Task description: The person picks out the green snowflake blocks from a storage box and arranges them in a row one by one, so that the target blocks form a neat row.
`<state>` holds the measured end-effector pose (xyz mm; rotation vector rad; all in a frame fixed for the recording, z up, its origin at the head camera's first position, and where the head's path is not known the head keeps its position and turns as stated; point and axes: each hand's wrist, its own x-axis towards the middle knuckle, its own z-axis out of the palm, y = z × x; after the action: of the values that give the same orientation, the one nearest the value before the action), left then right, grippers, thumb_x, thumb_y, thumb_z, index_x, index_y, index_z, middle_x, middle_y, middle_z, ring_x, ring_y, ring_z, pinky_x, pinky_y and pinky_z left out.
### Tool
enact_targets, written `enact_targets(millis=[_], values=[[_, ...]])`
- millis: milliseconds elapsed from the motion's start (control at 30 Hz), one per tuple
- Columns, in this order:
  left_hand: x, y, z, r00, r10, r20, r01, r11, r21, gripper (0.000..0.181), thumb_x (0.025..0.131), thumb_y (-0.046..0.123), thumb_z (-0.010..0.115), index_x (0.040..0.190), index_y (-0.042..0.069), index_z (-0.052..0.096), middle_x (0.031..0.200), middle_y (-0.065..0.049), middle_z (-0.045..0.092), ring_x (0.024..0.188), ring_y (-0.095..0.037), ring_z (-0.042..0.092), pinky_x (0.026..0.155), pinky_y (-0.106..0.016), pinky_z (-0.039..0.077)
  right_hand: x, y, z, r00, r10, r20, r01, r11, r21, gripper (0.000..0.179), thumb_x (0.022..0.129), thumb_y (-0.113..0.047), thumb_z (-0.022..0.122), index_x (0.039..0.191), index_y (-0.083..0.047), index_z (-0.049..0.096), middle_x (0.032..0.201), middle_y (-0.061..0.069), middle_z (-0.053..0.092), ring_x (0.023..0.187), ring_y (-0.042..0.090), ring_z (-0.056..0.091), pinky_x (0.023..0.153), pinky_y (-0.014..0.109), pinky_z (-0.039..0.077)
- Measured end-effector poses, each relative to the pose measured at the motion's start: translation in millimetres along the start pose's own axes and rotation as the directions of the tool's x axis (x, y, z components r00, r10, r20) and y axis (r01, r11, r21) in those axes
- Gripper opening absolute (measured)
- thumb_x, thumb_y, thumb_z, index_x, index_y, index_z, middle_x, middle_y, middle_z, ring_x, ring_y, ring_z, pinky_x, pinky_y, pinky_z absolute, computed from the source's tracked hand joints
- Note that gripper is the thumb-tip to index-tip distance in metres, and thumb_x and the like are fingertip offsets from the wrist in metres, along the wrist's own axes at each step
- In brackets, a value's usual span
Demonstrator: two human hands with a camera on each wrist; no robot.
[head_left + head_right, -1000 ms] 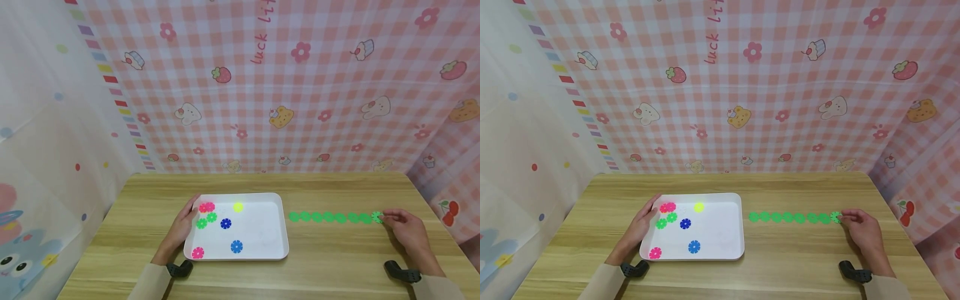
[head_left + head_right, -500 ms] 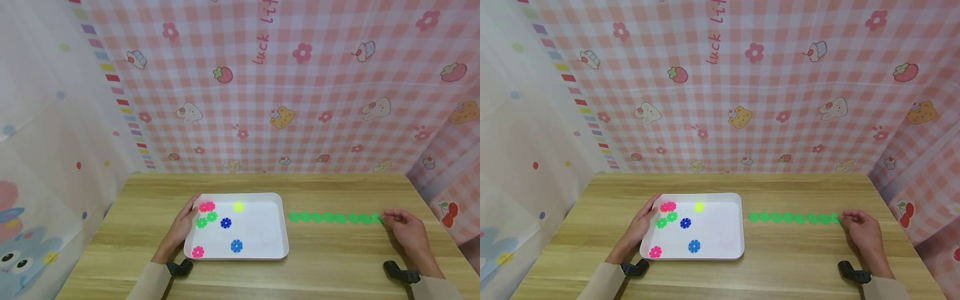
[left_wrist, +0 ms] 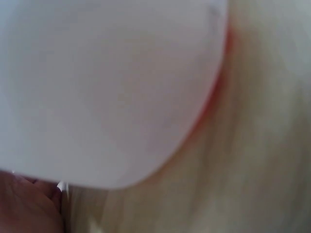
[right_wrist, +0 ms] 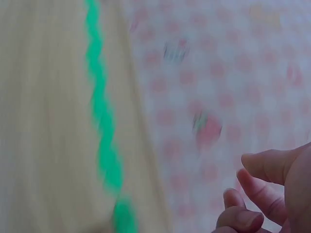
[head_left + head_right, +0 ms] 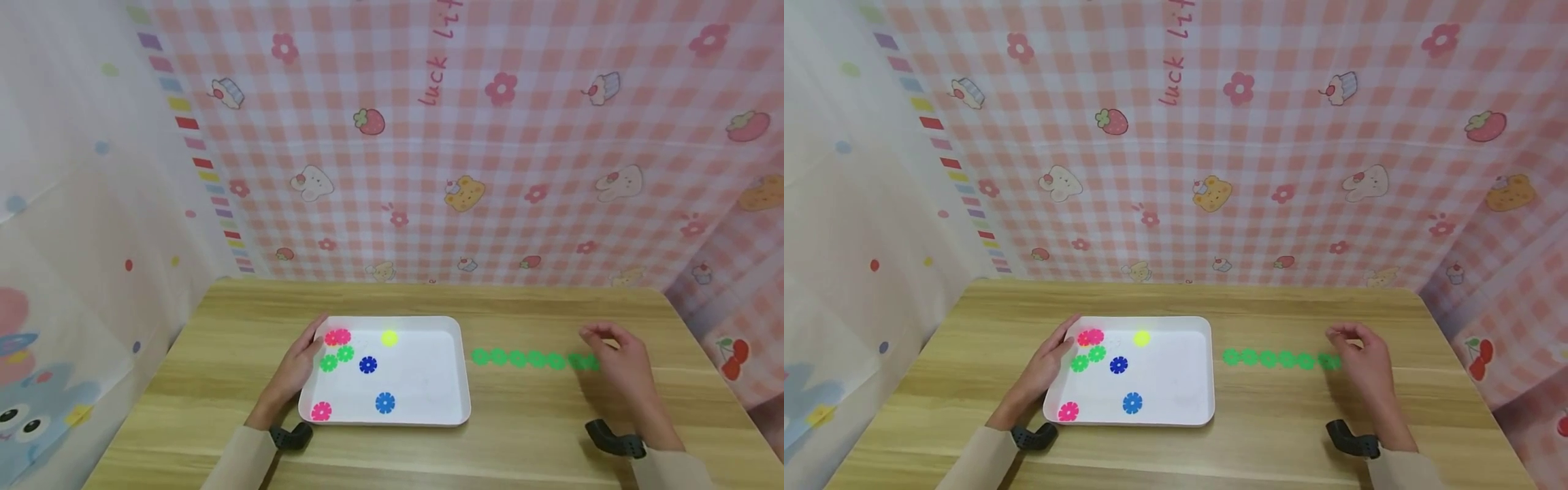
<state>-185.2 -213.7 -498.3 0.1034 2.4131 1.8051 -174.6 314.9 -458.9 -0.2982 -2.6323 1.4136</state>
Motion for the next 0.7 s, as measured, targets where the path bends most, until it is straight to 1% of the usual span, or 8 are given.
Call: enact_targets(millis=[100, 167, 233, 300, 367, 467, 600, 700], values=[[0.5, -0.7, 0.1, 1.000, 0.001, -0.006, -0.001, 1.000, 0.007, 0.050, 0.109, 0.014, 0.027, 0.159, 0.014, 0.023, 0.166, -0.010, 0.014, 0.153, -0.029, 0.007, 0.123, -0.052, 0.004, -1.4, -28.0, 15.7, 0.995, -0.066, 0.071, 0.064, 0.997, 0.036, 0.044, 0.099, -0.042, 0.057, 0.119, -0.003, 0.063, 0.109, -0.003, 0.060, 0.086, -0.009, 0.057, 0.069, 0.021, 0.052], [0.7, -1.3, 0.5, 1.000, 0.004, -0.012, -0.004, 1.000, 0.011, 0.050, 0.109, 0.013, 0.028, 0.158, 0.014, 0.024, 0.166, -0.009, 0.016, 0.153, -0.028, 0.008, 0.123, -0.051, 0.004, -3.2, -44.9, 27.4, 0.988, -0.089, 0.129, 0.082, 0.995, 0.057, 0.043, 0.100, -0.042, 0.057, 0.120, -0.004, 0.063, 0.115, 0.005, 0.059, 0.087, -0.005, 0.059, 0.071, 0.024, 0.053], [4.6, -10.4, -0.1, 1.000, 0.019, -0.023, -0.019, 0.999, 0.026, 0.049, 0.109, 0.015, 0.028, 0.158, 0.017, 0.025, 0.165, -0.007, 0.017, 0.153, -0.026, 0.009, 0.123, -0.051, 0.005, -4.5, -60.9, 41.4, 0.978, -0.112, 0.174, 0.097, 0.991, 0.090, 0.041, 0.099, -0.040, 0.058, 0.119, -0.004, 0.063, 0.117, 0.011, 0.059, 0.089, 0.000, 0.061, 0.073, 0.025, 0.053], [5.1, -11.4, -0.3, 0.999, 0.030, -0.032, -0.029, 0.999, 0.034, 0.049, 0.109, 0.015, 0.029, 0.158, 0.017, 0.027, 0.165, -0.007, 0.019, 0.153, -0.026, 0.010, 0.123, -0.050, 0.005, -6.0, -76.3, 56.0, 0.966, -0.126, 0.225, 0.098, 0.986, 0.132, 0.038, 0.099, -0.036, 0.060, 0.119, -0.004, 0.063, 0.117, 0.012, 0.059, 0.087, 0.006, 0.061, 0.072, 0.026, 0.053], [5.5, -12.0, -0.5, 0.999, 0.032, -0.032, -0.031, 0.999, 0.037, 0.049, 0.109, 0.015, 0.029, 0.158, 0.017, 0.027, 0.165, -0.007, 0.019, 0.153, -0.026, 0.010, 0.123, -0.051, 0.005, -6.8, -90.4, 72.0, 0.951, -0.141, 0.273, 0.096, 0.981, 0.171, 0.034, 0.099, -0.031, 0.061, 0.118, -0.003, 0.063, 0.115, 0.013, 0.061, 0.084, 0.010, 0.061, 0.067, 0.025, 0.051], [5.9, -11.7, -0.4, 0.999, 0.033, -0.033, -0.032, 0.999, 0.034, 0.049, 0.109, 0.016, 0.030, 0.158, 0.017, 0.027, 0.165, -0.007, 0.019, 0.153, -0.027, 0.010, 0.123, -0.051, 0.005, -8.0, -110.2, 97.1, 0.918, -0.163, 0.362, 0.084, 0.971, 0.225, 0.027, 0.099, -0.024, 0.061, 0.116, -0.002, 0.063, 0.112, 0.015, 0.061, 0.072, 0.015, 0.055, 0.057, 0.024, 0.046], [5.5, -10.3, 0.5, 0.999, 0.026, -0.027, -0.026, 1.000, 0.006, 0.049, 0.109, 0.015, 0.030, 0.157, 0.017, 0.027, 0.164, -0.008, 0.020, 0.152, -0.026, 0.012, 0.124, -0.050, 0.006, -11.4, -133.7, 130.9, 0.881, -0.149, 0.450, 0.045, 0.971, 0.235, 0.024, 0.099, -0.023, 0.062, 0.115, -0.005, 0.064, 0.108, 0.013, 0.062, 0.062, 0.015, 0.046, 0.050, 0.022, 0.038], [5.2, -9.5, 0.8, 1.000, 0.017, -0.025, -0.017, 1.000, -0.019, 0.049, 0.109, 0.015, 0.030, 0.157, 0.017, 0.027, 0.164, -0.009, 0.020, 0.152, -0.026, 0.013, 0.124, -0.049, 0.006, -14.5, -146.8, 154.7, 0.868, -0.125, 0.481, 0.016, 0.975, 0.223, 0.024, 0.097, -0.024, 0.064, 0.115, -0.008, 0.066, 0.105, 0.010, 0.061, 0.058, 0.014, 0.045, 0.049, 0.023, 0.036]])
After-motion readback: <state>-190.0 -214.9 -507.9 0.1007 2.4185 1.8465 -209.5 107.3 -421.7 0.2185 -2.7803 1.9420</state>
